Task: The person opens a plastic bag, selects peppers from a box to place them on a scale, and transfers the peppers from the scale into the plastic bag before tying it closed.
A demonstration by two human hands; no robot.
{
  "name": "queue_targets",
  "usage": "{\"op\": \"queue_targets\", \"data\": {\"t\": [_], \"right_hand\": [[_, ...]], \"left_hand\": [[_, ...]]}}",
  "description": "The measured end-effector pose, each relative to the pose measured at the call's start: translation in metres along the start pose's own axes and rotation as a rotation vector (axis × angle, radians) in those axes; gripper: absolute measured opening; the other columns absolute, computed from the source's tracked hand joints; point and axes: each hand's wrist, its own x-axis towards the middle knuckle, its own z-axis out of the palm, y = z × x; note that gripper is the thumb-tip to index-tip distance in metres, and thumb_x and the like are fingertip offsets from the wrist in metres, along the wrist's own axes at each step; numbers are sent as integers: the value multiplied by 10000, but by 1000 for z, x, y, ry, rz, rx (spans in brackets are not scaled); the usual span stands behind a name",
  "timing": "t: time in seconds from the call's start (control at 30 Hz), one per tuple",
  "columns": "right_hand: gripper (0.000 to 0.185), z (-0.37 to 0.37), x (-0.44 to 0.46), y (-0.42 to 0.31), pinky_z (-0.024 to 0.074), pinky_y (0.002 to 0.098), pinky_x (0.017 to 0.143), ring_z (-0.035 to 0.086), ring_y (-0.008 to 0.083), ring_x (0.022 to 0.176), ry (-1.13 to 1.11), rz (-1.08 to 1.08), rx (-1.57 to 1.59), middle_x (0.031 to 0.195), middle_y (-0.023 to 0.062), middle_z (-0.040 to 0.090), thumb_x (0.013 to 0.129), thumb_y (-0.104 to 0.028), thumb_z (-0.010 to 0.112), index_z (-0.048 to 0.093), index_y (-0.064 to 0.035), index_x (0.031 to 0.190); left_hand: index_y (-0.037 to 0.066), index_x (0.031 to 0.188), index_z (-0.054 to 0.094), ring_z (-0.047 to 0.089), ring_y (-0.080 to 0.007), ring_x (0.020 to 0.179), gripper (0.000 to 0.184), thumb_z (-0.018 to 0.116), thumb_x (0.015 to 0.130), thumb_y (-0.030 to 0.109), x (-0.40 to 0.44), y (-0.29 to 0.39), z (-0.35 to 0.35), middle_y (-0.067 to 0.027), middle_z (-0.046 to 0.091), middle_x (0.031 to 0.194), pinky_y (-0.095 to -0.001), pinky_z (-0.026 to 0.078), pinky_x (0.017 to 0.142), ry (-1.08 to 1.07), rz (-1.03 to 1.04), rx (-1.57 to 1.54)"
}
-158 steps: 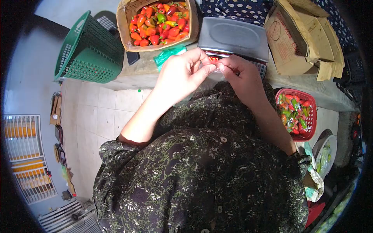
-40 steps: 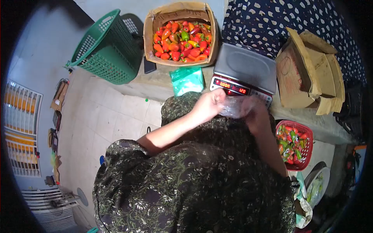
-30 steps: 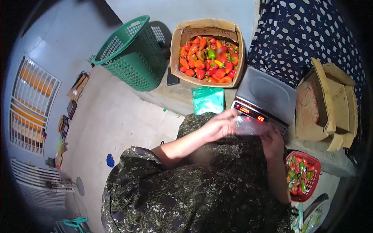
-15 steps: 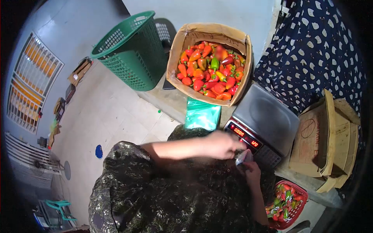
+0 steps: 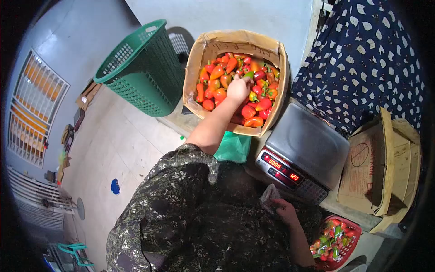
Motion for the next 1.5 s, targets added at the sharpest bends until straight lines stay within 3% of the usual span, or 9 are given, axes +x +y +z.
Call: {"op": "queue_targets", "data": {"t": [0.23,0.33,0.4,0.47,0.53,0.73,1.1,1.23,1.5], "right_hand": [[531,-2,1,-10,427,295,927,591,189,1011,-46,106,59,1108,87,628,639,7,478,636,-71,1139],[562,-1,5,-31,392,306,974,571,189,1064,-59,158,54,1110,93,638,586,-8,441,639,-6,1113],[562,-1,9,-11,392,306,971,572,185,1058,-60,122,100,1098,90,642,583,-20,446,640,-5,1110],[556,-4,8,-2,392,307,971,572,181,1054,-51,77,121,1092,87,644,585,-31,451,642,-6,1107],[547,-4,5,0,390,309,971,571,178,1052,-44,24,126,1093,85,643,592,-42,455,644,-10,1104],[522,-7,-2,9,389,298,964,568,163,1040,-11,9,78,1085,77,641,623,-43,455,638,-9,1110],[569,-1,3,-28,400,293,945,568,165,1033,-41,197,206,1118,81,622,614,34,405,629,-30,1134],[571,-4,2,-23,406,280,932,568,154,1021,-48,177,257,1113,67,620,615,29,404,621,-25,1140],[512,-6,4,-9,446,230,749,565,106,862,20,157,218,1014,25,632,631,-12,442,632,-17,1106]], "left_hand": [[68,972,623,511,-324,1034,149,556,839,80,-47,68,-47,-140,580,999,-405,409,903,548,210,-592],[71,967,547,516,-248,1034,95,525,898,132,-109,122,-22,-138,555,1010,-342,390,927,346,607,-725],[62,979,609,541,-285,1023,170,575,832,139,-147,163,7,-155,568,999,-359,423,891,-465,196,-1028],[85,973,652,563,-315,993,205,599,787,151,-171,178,48,-162,574,1014,-387,453,855,-657,121,-1171],[122,991,675,580,-335,957,244,610,760,168,-181,177,65,-168,574,1037,-407,474,823,-331,719,-493],[187,1074,647,600,-346,918,305,607,772,192,-180,182,71,-162,540,1146,-434,489,783,-307,760,-310],[63,960,622,593,-328,847,250,507,749,-8,-47,58,-55,-133,614,909,-394,486,737,182,366,-636],[135,1073,609,509,-234,1082,258,478,851,139,9,-36,-2,-69,623,1036,-481,369,883,38,339,535],[139,1146,587,458,-262,1160,344,558,817,235,45,-23,-10,-82,603,1135,-606,289,955,-195,284,256]]}}
